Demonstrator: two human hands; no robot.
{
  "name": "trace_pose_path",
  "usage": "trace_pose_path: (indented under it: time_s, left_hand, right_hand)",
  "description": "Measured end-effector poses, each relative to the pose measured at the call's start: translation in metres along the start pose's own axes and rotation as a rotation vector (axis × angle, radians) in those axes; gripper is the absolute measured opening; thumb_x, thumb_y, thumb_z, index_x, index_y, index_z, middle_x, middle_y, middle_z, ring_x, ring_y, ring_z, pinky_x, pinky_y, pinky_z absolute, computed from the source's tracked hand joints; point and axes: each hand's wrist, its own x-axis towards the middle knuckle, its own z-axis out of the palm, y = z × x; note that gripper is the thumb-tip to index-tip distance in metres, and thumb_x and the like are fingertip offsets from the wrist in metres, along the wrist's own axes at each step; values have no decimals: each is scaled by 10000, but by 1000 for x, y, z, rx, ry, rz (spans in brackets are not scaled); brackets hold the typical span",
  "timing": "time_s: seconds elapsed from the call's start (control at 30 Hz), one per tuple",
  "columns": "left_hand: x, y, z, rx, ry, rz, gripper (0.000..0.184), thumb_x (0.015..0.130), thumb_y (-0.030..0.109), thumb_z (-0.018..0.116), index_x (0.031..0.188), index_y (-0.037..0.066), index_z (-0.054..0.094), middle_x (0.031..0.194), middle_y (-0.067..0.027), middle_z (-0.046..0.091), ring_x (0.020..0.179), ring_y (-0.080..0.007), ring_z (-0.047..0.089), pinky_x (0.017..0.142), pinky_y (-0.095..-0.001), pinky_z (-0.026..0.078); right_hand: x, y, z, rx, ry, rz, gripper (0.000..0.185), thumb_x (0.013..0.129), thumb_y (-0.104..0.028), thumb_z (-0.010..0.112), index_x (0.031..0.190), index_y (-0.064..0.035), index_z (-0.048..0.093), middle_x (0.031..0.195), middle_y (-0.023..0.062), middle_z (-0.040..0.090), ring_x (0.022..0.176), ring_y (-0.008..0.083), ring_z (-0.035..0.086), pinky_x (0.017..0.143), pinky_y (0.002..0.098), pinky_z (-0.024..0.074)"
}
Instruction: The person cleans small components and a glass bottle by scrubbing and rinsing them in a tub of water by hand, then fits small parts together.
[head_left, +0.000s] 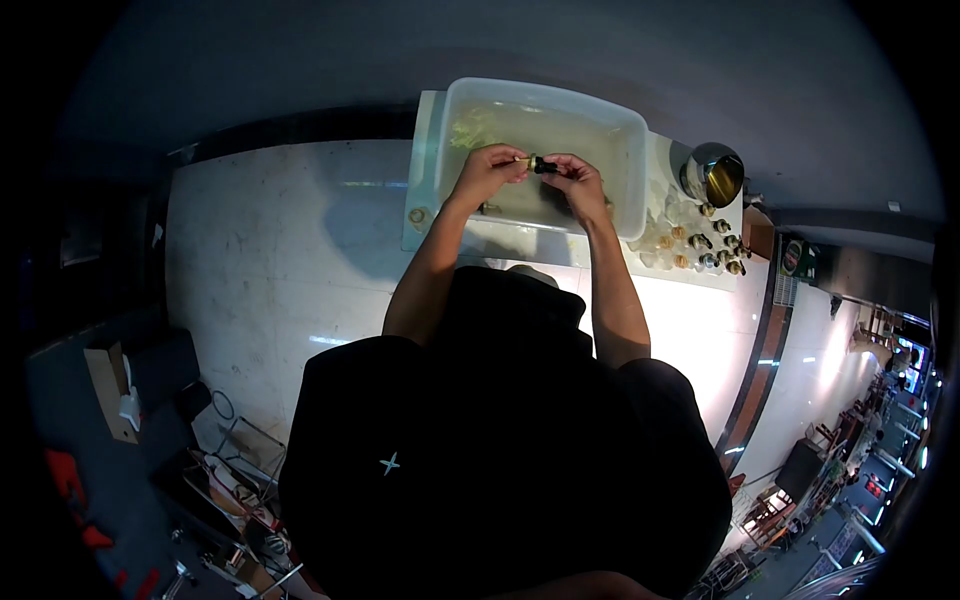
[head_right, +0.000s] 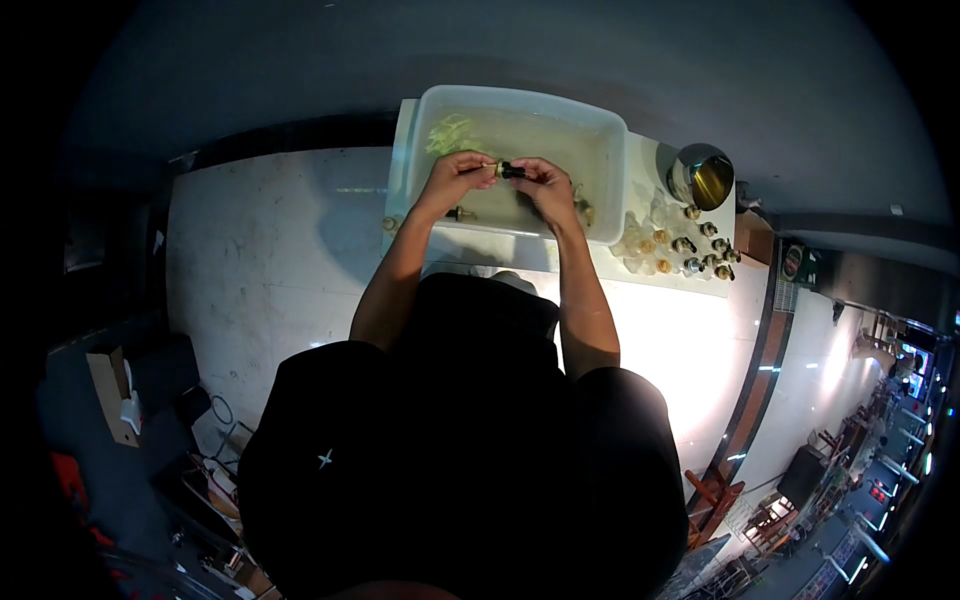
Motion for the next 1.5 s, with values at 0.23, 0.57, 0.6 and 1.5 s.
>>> trace_pose_path:
  time_s: [0.23, 0.57, 0.6, 1.5]
  left_hand:
    - [-5, -17, -5, -179, -4, 17, 206, 932, 15, 652, 1133, -25, 627, 1073, -108, 675, 938, -176, 685, 850, -286, 572]
    - [-6, -13, -13, -304, -53, -203, 227, 969, 154, 640, 1119, -17, 627, 941, -114, 679, 869, -194, 687, 817, -322, 578]
    - [-6, -12, -13, -333, -61, -228, 222, 967, 158, 643, 1111, -10, 624, 927, -115, 679, 862, -197, 687, 811, -326, 580]
    - [-11, -27, 20, -542, -35, -308, 98, 960, 152, 638, 961, 56, 618, 777, -66, 628, 691, -167, 599, 622, -269, 468]
  right_hand:
    - [-6, -16, 5, 211, 73, 265, 222, 899, -31, 690, 1111, 33, 677, 962, 90, 711, 826, 147, 683, 780, 270, 561]
    - [-15, -21, 14, -125, 132, 42, 214, 845, -11, 745, 1058, -5, 739, 817, 7, 699, 724, 53, 602, 689, 197, 479]
    - [-15, -21, 14, -146, 133, 30, 215, 838, -5, 748, 1053, -13, 743, 802, -8, 690, 706, 43, 583, 671, 193, 466]
    - [-18, -3, 10, -14, 187, 29, 173, 891, -26, 713, 1046, 51, 711, 877, 61, 720, 768, 102, 669, 707, 225, 551]
